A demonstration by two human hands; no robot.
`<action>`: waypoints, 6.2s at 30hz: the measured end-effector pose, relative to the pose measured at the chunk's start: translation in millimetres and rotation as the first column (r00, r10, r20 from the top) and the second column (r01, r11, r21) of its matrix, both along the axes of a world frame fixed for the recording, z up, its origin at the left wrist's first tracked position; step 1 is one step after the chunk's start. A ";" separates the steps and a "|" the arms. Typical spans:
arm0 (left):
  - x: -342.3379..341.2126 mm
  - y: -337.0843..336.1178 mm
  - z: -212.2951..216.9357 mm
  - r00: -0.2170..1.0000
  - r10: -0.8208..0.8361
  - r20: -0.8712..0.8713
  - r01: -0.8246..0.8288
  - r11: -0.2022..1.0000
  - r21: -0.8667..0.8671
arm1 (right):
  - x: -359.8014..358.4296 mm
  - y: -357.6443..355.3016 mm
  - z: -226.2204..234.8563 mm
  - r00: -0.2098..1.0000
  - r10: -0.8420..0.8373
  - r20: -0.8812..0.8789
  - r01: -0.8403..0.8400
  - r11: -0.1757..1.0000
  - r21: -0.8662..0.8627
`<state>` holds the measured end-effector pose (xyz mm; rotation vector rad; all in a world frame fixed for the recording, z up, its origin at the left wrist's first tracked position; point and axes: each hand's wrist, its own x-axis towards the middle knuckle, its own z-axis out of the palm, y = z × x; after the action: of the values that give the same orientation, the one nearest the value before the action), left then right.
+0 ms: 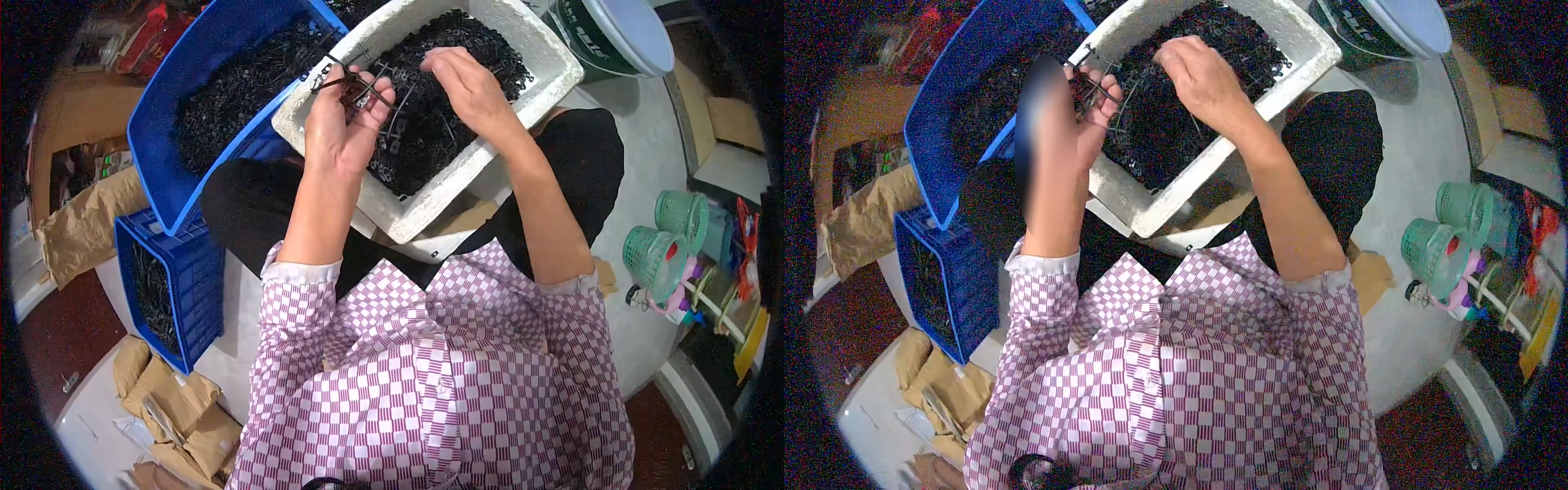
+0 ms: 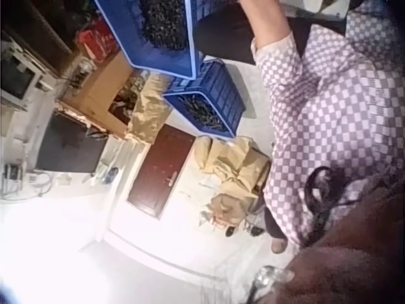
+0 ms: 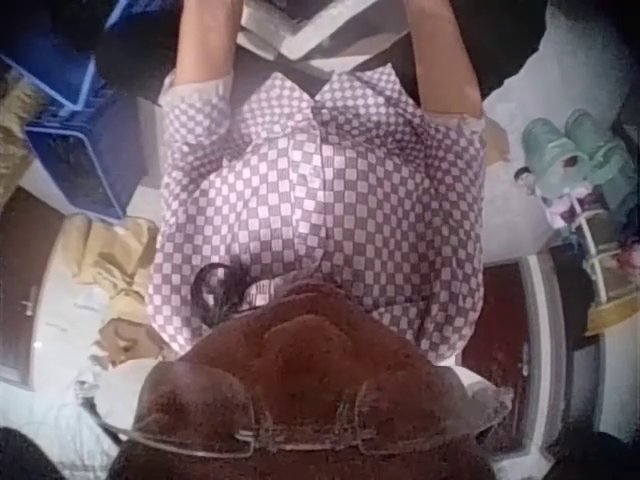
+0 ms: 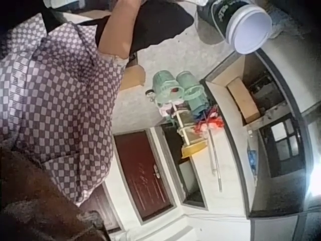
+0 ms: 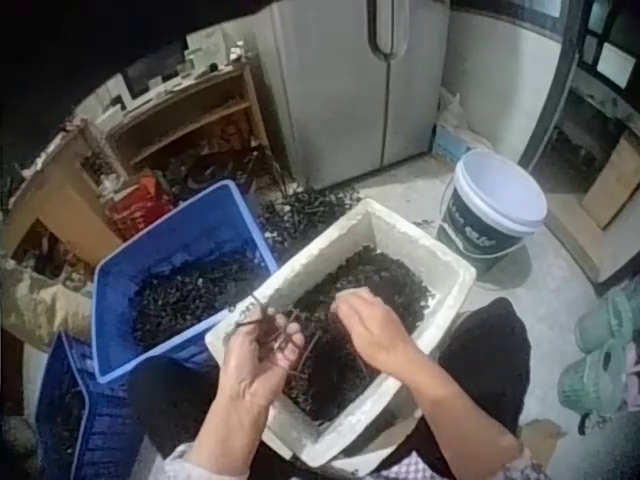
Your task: The worker is sorting and inspecting small black components from a large bin into other containers.
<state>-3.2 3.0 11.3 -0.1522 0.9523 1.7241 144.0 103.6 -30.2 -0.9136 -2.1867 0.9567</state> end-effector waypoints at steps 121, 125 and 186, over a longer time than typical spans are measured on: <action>27.9 4.6 -6.6 0.925 -0.179 -0.335 0.158 0.984 -0.088 | -14.1 -12.8 19.1 0.826 -0.142 -0.545 -0.428 0.470 -0.772; 27.4 4.7 -7.6 0.925 -0.180 -0.335 0.163 0.984 -0.078 | -15.8 -5.2 4.0 0.930 -0.025 -0.368 -0.259 0.665 -0.700; 46.3 -3.4 -17.4 0.897 -0.246 -0.367 0.225 0.969 -0.100 | -10.8 -1.3 15.4 0.820 -0.438 -0.367 -0.160 0.440 -0.883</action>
<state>43.1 -0.4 -6.0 0.2625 1.2459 1.5278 133.2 102.4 -14.8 -1.0332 -0.9332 2.0692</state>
